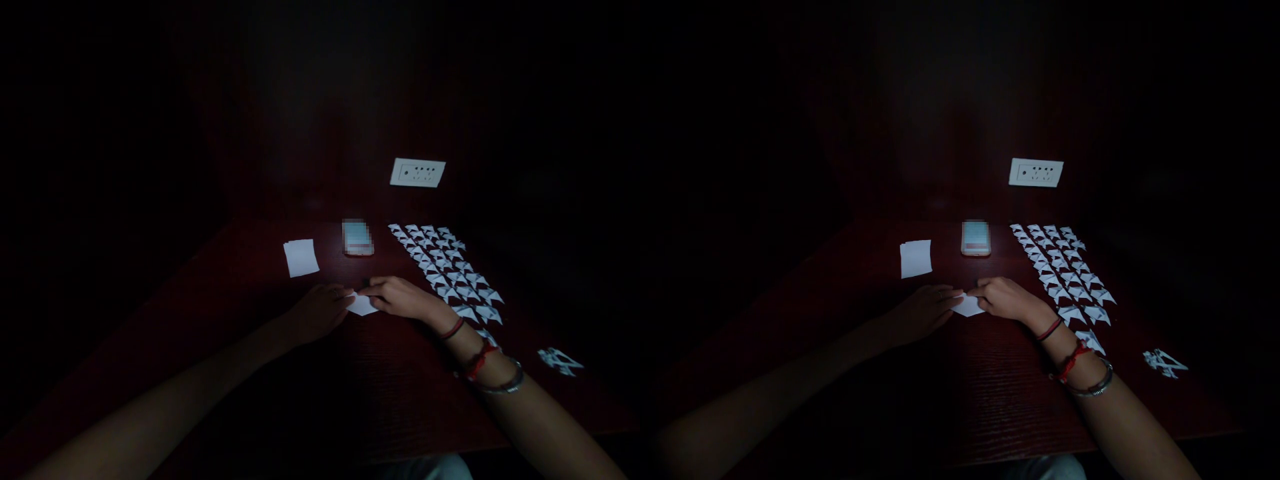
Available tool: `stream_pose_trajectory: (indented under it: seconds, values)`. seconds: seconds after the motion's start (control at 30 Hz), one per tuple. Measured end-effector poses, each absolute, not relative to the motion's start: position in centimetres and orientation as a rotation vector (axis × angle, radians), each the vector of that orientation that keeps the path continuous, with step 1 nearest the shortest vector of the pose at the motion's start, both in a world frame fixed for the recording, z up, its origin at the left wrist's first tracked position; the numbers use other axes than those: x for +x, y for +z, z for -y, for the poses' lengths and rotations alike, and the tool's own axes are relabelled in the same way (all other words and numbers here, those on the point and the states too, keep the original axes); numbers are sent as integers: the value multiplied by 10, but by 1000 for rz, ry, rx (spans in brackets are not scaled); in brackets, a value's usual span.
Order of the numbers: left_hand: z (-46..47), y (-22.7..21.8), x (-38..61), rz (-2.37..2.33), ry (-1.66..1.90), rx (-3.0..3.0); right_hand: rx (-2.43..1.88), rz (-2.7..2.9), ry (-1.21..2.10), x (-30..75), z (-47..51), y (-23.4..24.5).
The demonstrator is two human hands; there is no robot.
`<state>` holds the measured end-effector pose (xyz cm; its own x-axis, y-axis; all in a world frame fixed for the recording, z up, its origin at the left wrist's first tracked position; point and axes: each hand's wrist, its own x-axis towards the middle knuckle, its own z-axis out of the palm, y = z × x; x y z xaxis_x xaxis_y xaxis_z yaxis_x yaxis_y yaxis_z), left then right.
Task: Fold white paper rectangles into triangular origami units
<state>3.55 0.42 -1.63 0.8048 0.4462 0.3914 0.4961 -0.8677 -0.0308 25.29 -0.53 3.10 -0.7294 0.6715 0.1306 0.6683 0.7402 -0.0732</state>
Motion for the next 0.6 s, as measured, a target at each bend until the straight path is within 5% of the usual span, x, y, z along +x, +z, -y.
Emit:
stream_pose_trajectory:
  seconds: [0.6]
  values:
    - [2,-4,37,847,-448,-2855,-1340,2866,121,274,24,50]
